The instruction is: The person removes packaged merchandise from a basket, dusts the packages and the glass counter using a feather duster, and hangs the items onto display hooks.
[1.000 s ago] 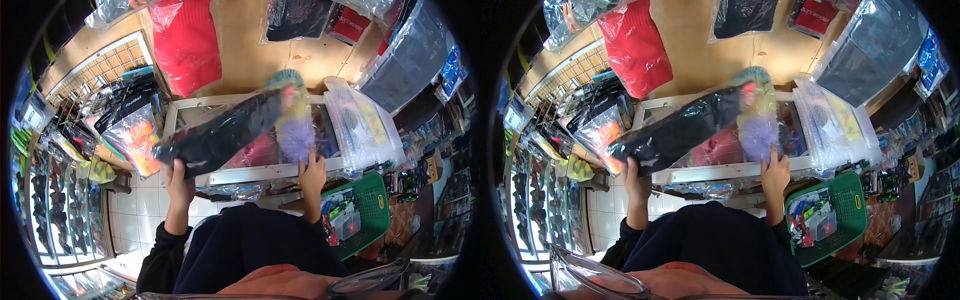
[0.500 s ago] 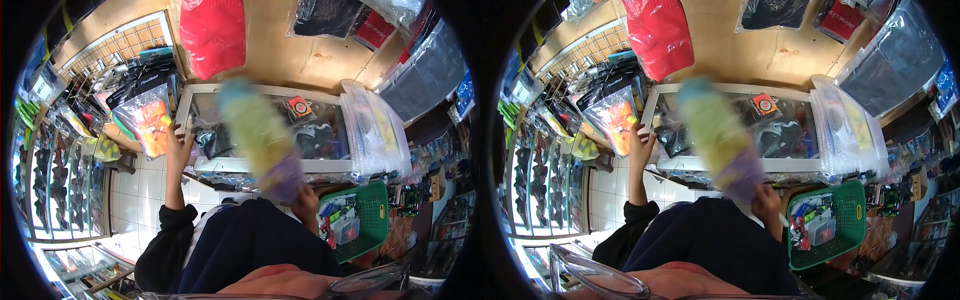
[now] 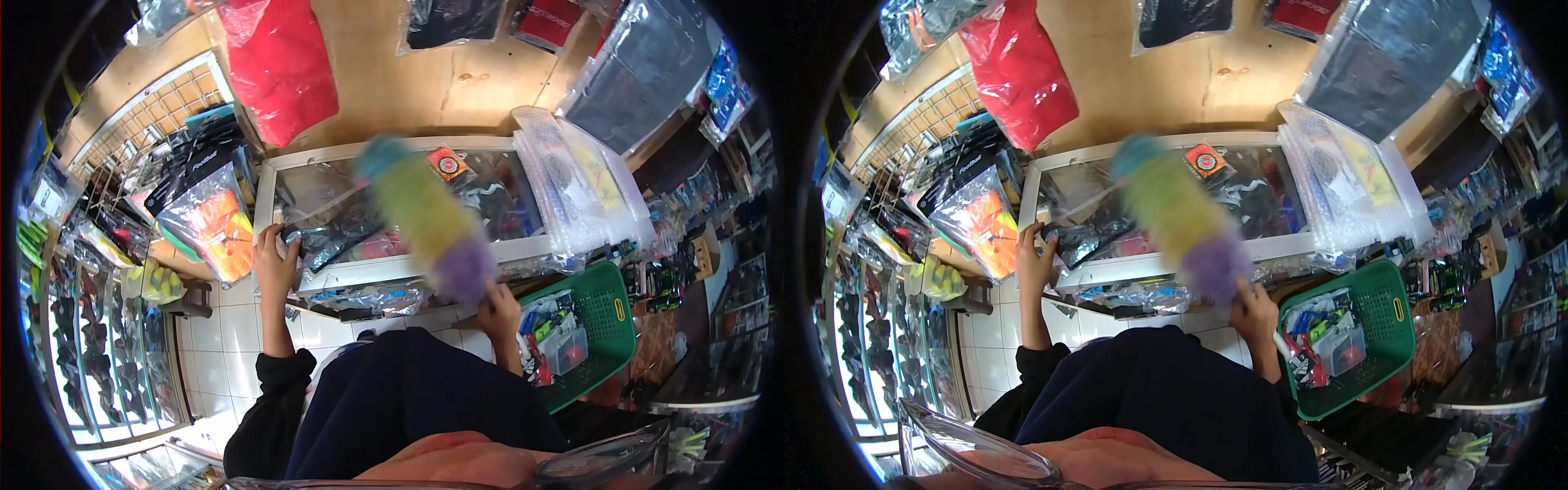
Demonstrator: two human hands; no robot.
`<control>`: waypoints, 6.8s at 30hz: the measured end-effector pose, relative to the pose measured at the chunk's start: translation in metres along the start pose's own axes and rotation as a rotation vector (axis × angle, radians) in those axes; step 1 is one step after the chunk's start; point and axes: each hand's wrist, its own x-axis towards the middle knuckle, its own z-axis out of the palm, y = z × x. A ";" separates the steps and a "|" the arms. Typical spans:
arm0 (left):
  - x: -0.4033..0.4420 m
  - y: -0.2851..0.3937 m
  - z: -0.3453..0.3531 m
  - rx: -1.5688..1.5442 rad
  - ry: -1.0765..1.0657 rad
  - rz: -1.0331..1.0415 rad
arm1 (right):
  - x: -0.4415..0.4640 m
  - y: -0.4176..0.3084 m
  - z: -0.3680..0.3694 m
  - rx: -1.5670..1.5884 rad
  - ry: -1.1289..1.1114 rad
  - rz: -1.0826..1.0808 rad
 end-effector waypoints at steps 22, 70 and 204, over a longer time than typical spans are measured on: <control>0.051 0.068 0.054 0.403 -0.339 0.236 | -0.033 0.039 -0.006 0.121 0.048 0.053; -0.014 0.034 0.015 -0.154 0.133 0.100 | -0.036 -0.016 0.008 0.336 -0.102 0.189; 0.003 0.155 -0.064 -0.065 -0.445 0.441 | 0.088 0.091 -0.005 -0.533 0.069 0.098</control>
